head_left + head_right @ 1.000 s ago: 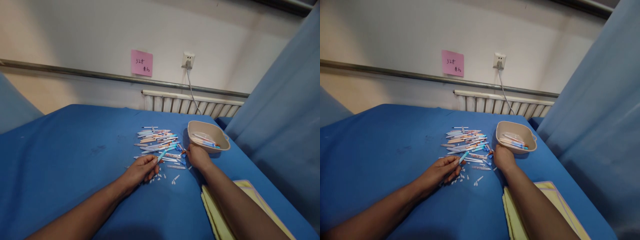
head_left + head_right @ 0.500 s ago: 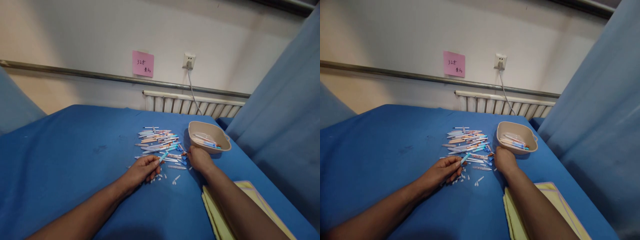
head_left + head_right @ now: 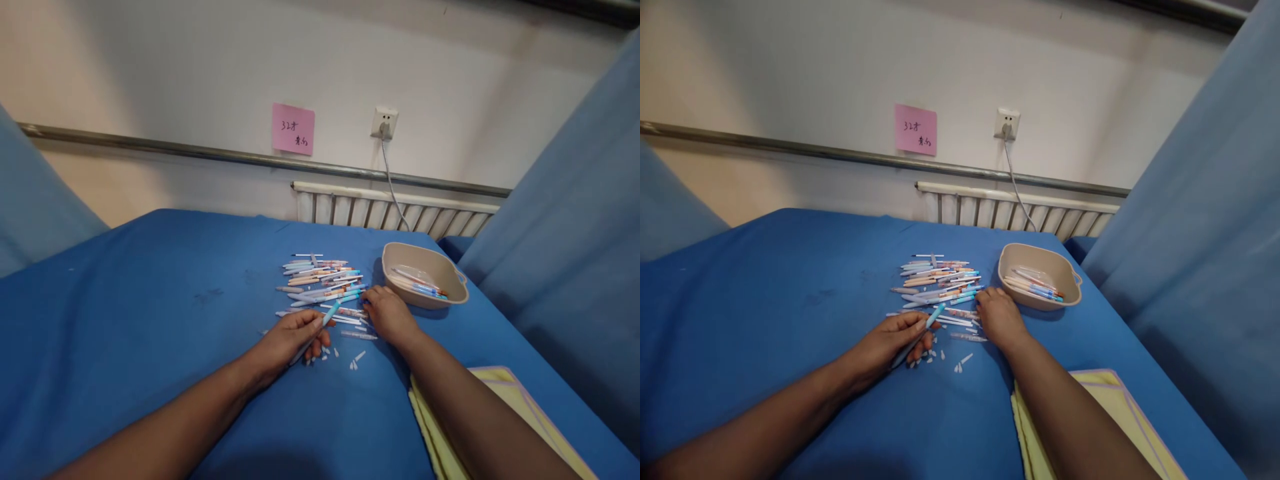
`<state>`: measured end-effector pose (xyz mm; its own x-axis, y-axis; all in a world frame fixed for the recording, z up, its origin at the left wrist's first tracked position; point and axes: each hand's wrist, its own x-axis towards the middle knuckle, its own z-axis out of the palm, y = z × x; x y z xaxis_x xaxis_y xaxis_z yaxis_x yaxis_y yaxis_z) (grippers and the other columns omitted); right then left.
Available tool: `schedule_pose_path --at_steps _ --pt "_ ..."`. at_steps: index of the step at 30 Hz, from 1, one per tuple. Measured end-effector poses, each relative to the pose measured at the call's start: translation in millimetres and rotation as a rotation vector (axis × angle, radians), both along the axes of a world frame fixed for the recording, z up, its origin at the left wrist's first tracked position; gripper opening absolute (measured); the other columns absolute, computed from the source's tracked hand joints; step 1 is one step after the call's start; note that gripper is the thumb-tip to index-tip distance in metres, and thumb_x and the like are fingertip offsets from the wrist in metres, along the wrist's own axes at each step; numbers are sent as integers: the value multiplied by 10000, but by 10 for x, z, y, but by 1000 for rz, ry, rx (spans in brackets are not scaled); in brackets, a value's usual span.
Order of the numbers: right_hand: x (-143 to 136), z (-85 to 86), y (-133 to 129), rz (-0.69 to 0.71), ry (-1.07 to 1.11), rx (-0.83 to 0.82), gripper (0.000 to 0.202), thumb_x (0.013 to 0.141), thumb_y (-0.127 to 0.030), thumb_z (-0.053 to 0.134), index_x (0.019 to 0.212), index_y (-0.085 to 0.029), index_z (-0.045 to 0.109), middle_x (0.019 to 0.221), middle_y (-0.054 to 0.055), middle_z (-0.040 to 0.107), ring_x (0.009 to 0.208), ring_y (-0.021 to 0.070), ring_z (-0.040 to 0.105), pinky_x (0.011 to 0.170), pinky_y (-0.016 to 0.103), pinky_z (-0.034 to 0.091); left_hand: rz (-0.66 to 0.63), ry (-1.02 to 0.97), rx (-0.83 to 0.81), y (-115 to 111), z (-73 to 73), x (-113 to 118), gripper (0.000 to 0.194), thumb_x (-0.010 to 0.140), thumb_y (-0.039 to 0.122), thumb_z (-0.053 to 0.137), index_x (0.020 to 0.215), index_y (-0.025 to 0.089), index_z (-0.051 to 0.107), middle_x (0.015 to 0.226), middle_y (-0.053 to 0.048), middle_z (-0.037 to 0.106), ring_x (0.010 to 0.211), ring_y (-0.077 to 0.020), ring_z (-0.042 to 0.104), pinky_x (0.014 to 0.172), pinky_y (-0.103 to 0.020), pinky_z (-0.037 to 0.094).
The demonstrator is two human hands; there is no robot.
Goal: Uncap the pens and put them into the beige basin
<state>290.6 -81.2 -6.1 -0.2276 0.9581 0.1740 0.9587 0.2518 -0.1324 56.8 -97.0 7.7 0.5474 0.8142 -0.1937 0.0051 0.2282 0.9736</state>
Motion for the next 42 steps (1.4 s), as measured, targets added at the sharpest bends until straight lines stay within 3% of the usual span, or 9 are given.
schedule_pose_path --at_steps 12,19,28,42 --pt "24 -52 -27 48 58 -13 136 887 -198 481 847 -187 610 874 45 640 863 186 530 756 263 339 98 -153 -250 -34 49 15 217 890 287 525 933 97 622 731 -90 678 471 -101 561 419 -185 411" --pt "51 -62 -23 22 51 -58 204 884 -277 511 1038 -187 611 992 75 626 958 199 531 822 266 342 136 -186 -323 -45 89 9 194 904 238 509 938 87 626 722 -89 681 479 -105 580 423 -180 435" --pt "50 -41 -45 16 18 -54 142 873 -266 515 896 -187 632 896 57 628 882 195 550 767 271 353 100 -265 -457 -13 112 -20 201 896 198 514 1022 87 624 804 -96 683 524 -105 592 433 -184 452" --pt "105 -51 -60 50 67 -80 191 903 -262 473 916 -188 649 904 58 614 888 175 543 795 258 356 75 -285 -485 23 57 -40 200 879 200 535 1018 88 628 832 -103 679 572 -122 609 469 -195 467"
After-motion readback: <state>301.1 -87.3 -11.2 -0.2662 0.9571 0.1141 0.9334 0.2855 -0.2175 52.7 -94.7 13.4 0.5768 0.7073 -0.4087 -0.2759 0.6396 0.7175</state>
